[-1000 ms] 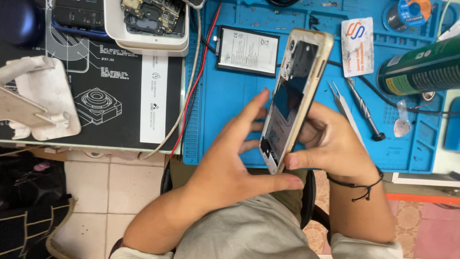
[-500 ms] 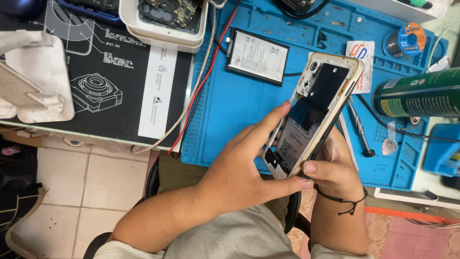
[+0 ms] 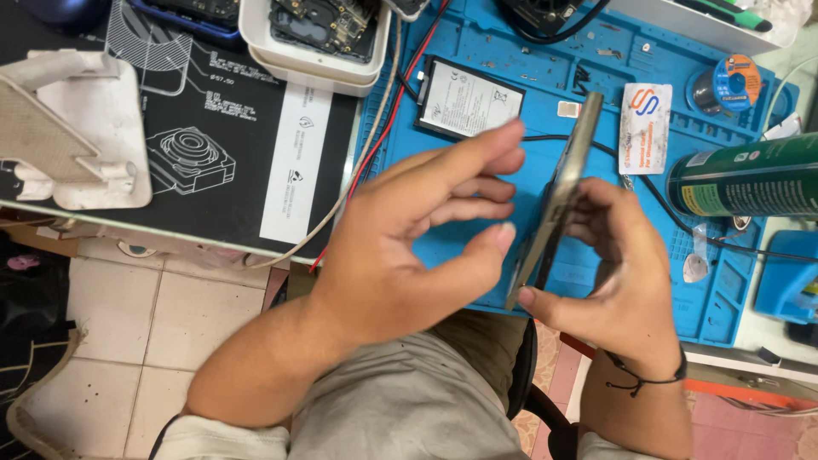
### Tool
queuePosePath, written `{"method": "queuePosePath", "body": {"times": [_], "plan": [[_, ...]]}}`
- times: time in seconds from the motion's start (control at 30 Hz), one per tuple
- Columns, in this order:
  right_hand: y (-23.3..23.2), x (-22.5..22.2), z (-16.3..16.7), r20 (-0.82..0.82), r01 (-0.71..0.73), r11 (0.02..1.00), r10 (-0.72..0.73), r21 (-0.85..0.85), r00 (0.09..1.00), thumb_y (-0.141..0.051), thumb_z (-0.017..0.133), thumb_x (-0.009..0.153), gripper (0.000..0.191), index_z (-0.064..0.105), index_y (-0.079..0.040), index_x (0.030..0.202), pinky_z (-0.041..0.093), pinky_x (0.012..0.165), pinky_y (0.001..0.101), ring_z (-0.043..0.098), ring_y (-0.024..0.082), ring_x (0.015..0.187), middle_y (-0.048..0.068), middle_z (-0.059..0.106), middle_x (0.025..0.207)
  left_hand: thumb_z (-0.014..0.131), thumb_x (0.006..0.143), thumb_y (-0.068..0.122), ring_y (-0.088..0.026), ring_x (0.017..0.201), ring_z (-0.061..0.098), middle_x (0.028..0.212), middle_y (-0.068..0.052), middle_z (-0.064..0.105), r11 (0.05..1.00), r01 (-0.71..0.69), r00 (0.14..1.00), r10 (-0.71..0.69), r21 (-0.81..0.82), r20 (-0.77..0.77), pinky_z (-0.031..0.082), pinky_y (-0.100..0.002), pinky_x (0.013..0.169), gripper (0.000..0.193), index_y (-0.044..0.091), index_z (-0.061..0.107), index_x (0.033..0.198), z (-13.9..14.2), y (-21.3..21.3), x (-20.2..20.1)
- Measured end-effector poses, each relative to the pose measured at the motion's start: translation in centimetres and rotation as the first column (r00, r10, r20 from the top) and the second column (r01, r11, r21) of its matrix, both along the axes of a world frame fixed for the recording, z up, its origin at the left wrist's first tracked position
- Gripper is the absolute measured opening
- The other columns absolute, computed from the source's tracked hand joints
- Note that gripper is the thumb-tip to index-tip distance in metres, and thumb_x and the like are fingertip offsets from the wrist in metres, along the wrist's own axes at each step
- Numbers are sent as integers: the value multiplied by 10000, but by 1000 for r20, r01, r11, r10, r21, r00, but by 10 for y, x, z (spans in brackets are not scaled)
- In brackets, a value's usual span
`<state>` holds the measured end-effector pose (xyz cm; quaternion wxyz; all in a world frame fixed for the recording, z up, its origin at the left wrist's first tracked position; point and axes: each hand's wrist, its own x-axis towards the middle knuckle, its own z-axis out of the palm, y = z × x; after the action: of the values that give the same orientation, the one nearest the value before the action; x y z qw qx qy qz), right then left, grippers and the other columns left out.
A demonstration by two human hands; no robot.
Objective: The person works on a disassembled smartphone at a repair bench, holding a replacement battery and fitting it into the phone body. They press the battery into place, reassemble the phone by pressing the back cover on, power the phone on to check the screen, then reopen it and press the battery and cover back into place.
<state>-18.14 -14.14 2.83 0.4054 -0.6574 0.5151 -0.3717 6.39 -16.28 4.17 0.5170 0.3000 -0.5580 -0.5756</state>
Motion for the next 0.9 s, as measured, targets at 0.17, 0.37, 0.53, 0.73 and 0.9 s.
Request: {"method": "queuePosePath", "body": {"times": [0.17,0.37,0.53,0.73,0.9], "plan": [[-6,12,20,-294,-67,979,8,-191,956,-106,916,572,903,491,51,1353,570,1029,362,689,225,1136,143,632,1271,750,983,-30,-115,1037,757,1180,-100,732,997,-41,999,42,-59,21,670,-225,931,307,1,700,1284,0,-5,2],[-7,18,29,-469,-92,959,-46,-267,882,-142,923,552,853,529,60,1282,575,934,358,692,260,1040,165,642,1154,762,910,-52,-93,977,752,1117,-84,739,996,-84,995,86,-38,54,668,-227,907,310,-9,729,1215,-5,1,2],[-6,18,27,-518,-74,934,-126,-349,846,-146,928,554,825,525,65,1241,552,867,373,659,294,979,181,622,1108,770,873,-51,-78,879,743,978,-69,749,984,-174,973,178,-39,148,648,-203,790,235,-14,754,1104,-6,6,-3],[-9,16,26,-558,-128,915,-118,-382,822,-144,924,565,809,512,62,1231,536,846,400,630,328,958,191,606,1091,757,881,-54,-93,898,746,968,-74,735,985,-170,977,172,-26,125,660,-213,821,186,-22,745,1064,-11,9,-4],[-10,23,31,-587,-166,893,-128,-419,799,-128,912,554,789,509,71,1203,520,799,432,614,362,922,207,589,1048,754,875,-51,-96,872,752,947,-73,741,986,-162,972,167,-42,164,655,-213,797,150,-25,742,1022,-10,11,0]]}}
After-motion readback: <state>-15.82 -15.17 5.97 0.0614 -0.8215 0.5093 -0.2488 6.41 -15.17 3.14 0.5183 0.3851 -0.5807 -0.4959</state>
